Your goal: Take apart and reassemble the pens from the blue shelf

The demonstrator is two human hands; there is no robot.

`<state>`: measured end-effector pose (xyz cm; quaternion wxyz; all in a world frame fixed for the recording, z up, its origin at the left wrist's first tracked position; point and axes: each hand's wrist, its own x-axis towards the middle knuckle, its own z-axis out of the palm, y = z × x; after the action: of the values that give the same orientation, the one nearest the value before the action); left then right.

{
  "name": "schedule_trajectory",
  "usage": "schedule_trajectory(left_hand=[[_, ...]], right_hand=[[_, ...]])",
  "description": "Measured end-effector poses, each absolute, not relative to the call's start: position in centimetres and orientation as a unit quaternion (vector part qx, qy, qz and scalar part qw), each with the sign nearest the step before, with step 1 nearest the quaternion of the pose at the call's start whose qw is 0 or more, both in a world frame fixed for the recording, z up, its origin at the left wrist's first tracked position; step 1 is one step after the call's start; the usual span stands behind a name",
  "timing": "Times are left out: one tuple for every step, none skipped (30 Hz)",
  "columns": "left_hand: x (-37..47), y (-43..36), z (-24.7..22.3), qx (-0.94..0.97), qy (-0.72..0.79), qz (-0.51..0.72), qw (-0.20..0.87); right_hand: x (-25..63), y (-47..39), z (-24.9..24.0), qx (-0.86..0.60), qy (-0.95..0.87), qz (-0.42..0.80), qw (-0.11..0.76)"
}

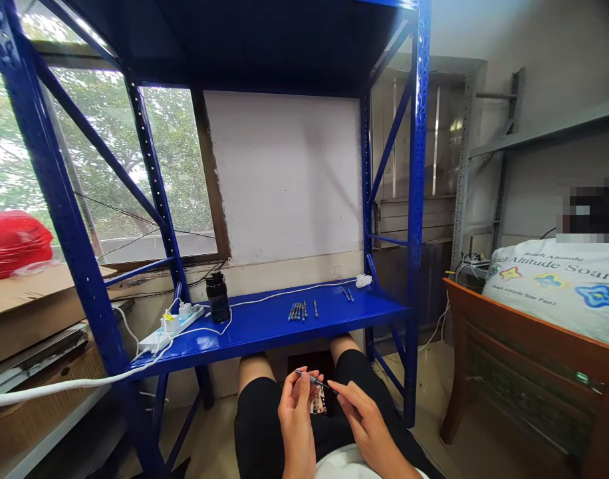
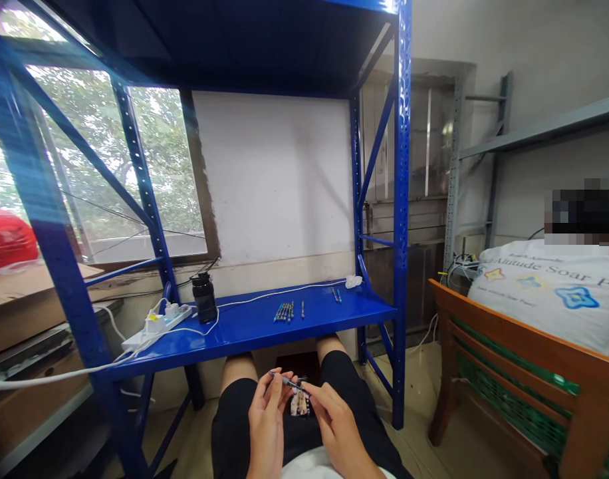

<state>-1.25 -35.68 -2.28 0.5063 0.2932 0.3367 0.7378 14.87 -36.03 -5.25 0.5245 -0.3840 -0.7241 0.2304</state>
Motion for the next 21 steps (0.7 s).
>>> schedule_trajectory(left_hand=[[-1.25, -35.74, -2.21, 0.291, 0.336, 0.739, 0.506], [-1.25, -35.79, -2.12, 0.288, 0.335, 0.741, 0.506], [-1.25, -35.82, -2.04, 0.286, 0.334, 0.743, 0.505], [-1.26, -35.83, -1.98, 0.283, 0.333, 0.745, 0.505], [-1.27, -35.82, -1.95, 0.281, 0.332, 0.747, 0.504], [-1.29, -35.78, -1.97, 0.277, 0.331, 0.749, 0.503], [-1.32, -35.73, -2.02, 0.274, 0.33, 0.751, 0.502], [-1.36, -35.66, -2.11, 0.269, 0.328, 0.754, 0.501], [-1.4, -35.58, -2.22, 0.265, 0.326, 0.758, 0.5], [-1.43, -35.5, -2.33, 0.26, 0.325, 0.76, 0.499], [-1.45, -35.44, -2.41, 0.256, 0.323, 0.763, 0.499], [-1.46, -35.39, -2.47, 0.253, 0.321, 0.764, 0.499], [-1.44, -35.36, -2.48, 0.252, 0.32, 0.765, 0.499], [-1.41, -35.36, -2.45, 0.252, 0.32, 0.765, 0.499], [-1.35, -35.39, -2.37, 0.252, 0.321, 0.764, 0.499], [-1.29, -35.45, -2.27, 0.254, 0.322, 0.763, 0.5], [-1.23, -35.53, -2.15, 0.257, 0.323, 0.761, 0.5], [-1.18, -35.62, -2.03, 0.261, 0.324, 0.758, 0.502], [-1.14, -35.71, -1.93, 0.264, 0.325, 0.756, 0.503], [-1.13, -35.79, -1.87, 0.268, 0.326, 0.753, 0.505], [-1.13, -35.85, -1.84, 0.271, 0.327, 0.75, 0.508]], right_hand=[[14.89, -36.01, -5.36, -0.384, -0.731, 0.22, 0.519], [14.9, -36.0, -5.43, -0.384, -0.737, 0.211, 0.515], [14.9, -35.99, -5.46, -0.384, -0.741, 0.203, 0.512], [14.9, -35.98, -5.48, -0.384, -0.743, 0.197, 0.512], [14.89, -35.95, -5.49, -0.383, -0.744, 0.194, 0.512], [14.89, -35.92, -5.52, -0.383, -0.743, 0.192, 0.514], [14.89, -35.87, -5.57, -0.382, -0.742, 0.192, 0.516], [14.9, -35.82, -5.63, -0.381, -0.742, 0.193, 0.517], [14.92, -35.76, -5.72, -0.381, -0.742, 0.195, 0.516], [14.95, -35.7, -5.81, -0.381, -0.742, 0.197, 0.515], [14.98, -35.65, -5.89, -0.381, -0.742, 0.199, 0.514], [15.01, -35.61, -5.97, -0.381, -0.742, 0.202, 0.513], [15.05, -35.59, -6.02, -0.381, -0.742, 0.205, 0.512], [15.07, -35.59, -6.04, -0.381, -0.742, 0.207, 0.512], [15.09, -35.6, -6.04, -0.381, -0.741, 0.209, 0.512], [15.1, -35.62, -6.01, -0.381, -0.74, 0.212, 0.513], [15.11, -35.65, -5.97, -0.381, -0.739, 0.213, 0.513], [15.1, -35.69, -5.91, -0.382, -0.737, 0.215, 0.514], [15.09, -35.72, -5.84, -0.382, -0.736, 0.216, 0.515], [15.07, -35.75, -5.78, -0.383, -0.735, 0.217, 0.516], [15.04, -35.78, -5.72, -0.383, -0.734, 0.218, 0.517]])
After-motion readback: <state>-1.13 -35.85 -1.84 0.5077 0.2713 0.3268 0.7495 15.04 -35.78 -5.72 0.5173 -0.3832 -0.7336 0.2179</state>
